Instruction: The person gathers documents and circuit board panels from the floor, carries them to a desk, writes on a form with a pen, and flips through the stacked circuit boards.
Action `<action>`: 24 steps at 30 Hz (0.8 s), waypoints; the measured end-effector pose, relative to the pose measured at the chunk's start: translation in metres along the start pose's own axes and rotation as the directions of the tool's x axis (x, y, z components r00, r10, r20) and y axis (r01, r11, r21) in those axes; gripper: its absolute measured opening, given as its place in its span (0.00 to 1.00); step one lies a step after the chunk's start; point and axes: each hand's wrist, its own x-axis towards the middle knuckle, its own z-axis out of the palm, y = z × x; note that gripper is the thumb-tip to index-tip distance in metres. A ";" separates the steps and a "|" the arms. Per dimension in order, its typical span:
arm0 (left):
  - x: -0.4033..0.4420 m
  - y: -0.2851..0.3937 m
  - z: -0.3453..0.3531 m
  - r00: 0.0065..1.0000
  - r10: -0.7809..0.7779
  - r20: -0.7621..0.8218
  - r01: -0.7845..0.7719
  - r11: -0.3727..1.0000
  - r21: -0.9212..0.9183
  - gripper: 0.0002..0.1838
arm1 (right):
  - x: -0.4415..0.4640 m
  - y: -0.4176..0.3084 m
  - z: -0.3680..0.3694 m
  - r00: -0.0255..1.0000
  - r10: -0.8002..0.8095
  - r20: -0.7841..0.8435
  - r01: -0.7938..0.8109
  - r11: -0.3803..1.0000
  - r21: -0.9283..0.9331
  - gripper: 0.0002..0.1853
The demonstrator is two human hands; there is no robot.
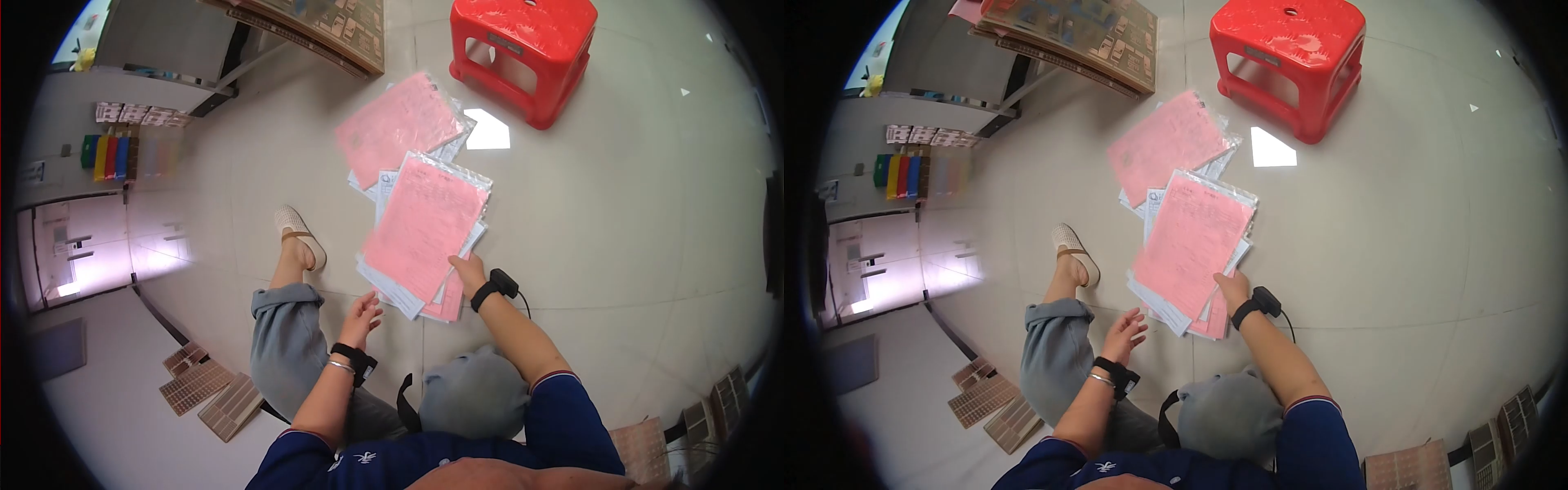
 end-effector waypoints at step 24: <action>-0.149 0.136 -0.095 0.865 0.485 0.128 -0.502 0.830 0.242 0.17 | -0.057 -0.185 0.029 0.862 -0.282 0.422 0.284 0.957 0.059 0.25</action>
